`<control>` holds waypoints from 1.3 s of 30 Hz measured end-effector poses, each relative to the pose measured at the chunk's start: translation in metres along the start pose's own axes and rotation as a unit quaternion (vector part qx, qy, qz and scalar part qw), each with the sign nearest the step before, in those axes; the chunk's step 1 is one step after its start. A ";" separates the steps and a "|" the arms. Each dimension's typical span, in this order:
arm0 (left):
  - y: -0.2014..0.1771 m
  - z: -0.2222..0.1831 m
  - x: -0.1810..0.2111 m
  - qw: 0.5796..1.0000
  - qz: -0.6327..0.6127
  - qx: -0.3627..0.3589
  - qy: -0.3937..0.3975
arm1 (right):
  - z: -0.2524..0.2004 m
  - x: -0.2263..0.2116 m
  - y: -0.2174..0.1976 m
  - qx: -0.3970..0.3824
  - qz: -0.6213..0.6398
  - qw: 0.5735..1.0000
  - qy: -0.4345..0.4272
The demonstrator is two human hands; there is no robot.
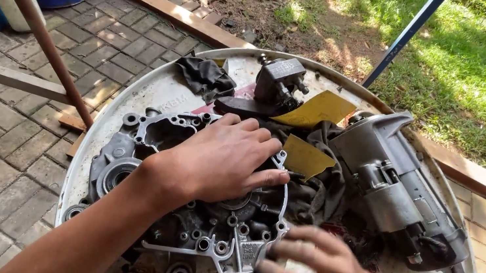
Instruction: Sanding the interior surfaces of an engine casing using a small piece of sandpaper to smooth the metal.
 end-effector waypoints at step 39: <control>0.001 0.001 -0.001 1.000 0.006 -0.022 -0.008 | -0.003 0.011 0.002 0.012 0.025 0.999 0.033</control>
Point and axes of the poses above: each hand's wrist, its own z-axis towards the middle knuckle, its own y-axis out of the palm, x = y × z, the point moved 7 cm from there along z, towards the middle knuckle, and after that the axes turned 2 degrees about -x, right-handed, at the moved point
